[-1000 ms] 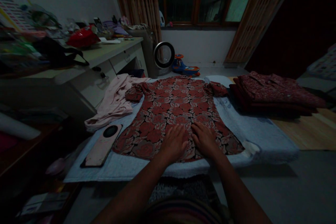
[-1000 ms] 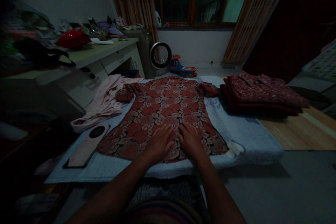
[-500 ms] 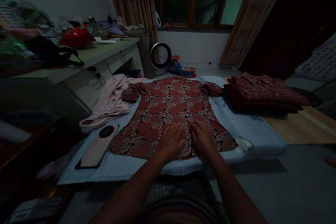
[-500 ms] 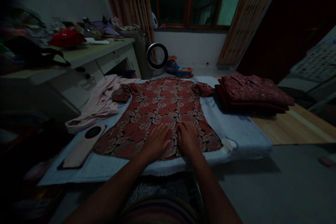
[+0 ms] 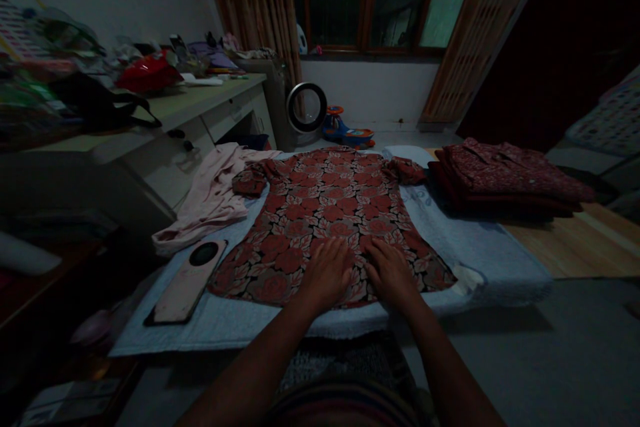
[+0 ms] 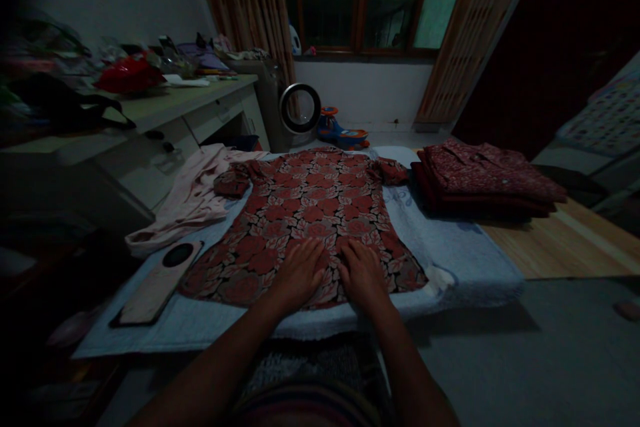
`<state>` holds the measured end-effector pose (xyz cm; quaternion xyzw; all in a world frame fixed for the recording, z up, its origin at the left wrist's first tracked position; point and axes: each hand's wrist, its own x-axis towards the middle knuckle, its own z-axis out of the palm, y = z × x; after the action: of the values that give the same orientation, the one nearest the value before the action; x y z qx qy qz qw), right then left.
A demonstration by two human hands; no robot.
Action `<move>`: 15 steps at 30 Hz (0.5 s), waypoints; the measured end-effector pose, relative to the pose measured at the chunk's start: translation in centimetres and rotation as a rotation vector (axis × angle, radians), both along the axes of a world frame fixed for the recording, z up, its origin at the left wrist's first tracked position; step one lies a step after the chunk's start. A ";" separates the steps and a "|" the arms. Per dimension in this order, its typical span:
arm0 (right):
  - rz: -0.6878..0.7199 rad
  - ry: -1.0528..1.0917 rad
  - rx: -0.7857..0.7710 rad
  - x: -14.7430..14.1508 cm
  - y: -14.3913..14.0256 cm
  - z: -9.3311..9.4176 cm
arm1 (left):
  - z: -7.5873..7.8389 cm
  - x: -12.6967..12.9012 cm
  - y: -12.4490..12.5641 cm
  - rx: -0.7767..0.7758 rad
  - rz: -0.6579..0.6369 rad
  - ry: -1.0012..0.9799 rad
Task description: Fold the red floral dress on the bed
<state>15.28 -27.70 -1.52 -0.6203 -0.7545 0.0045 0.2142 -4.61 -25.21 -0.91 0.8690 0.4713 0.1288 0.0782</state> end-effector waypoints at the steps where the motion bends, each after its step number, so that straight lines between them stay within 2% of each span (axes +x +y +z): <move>1: -0.010 -0.006 -0.005 0.5 -0.1 -0.1 | 0.0 0.0 0.0 0.000 0.000 0.000; 6: -0.092 -0.025 -0.040 2.5 -0.4 0.0 | -0.1 0.1 0.0 -0.011 0.009 0.002; 10: -0.172 -0.038 -0.041 2.2 -0.2 0.4 | -0.1 0.0 0.0 -0.015 0.001 0.004; 12: -0.135 -0.012 -0.014 1.2 0.0 0.5 | 0.1 0.0 0.0 -0.022 -0.007 -0.001; 15: 0.002 0.037 0.015 -0.3 0.2 0.3 | 0.3 -0.1 0.0 -0.028 -0.011 -0.020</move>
<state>14.94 -27.53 -1.26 -0.6176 -0.7512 0.0104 0.2328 -4.70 -25.24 -0.62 0.8691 0.4674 0.1305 0.0960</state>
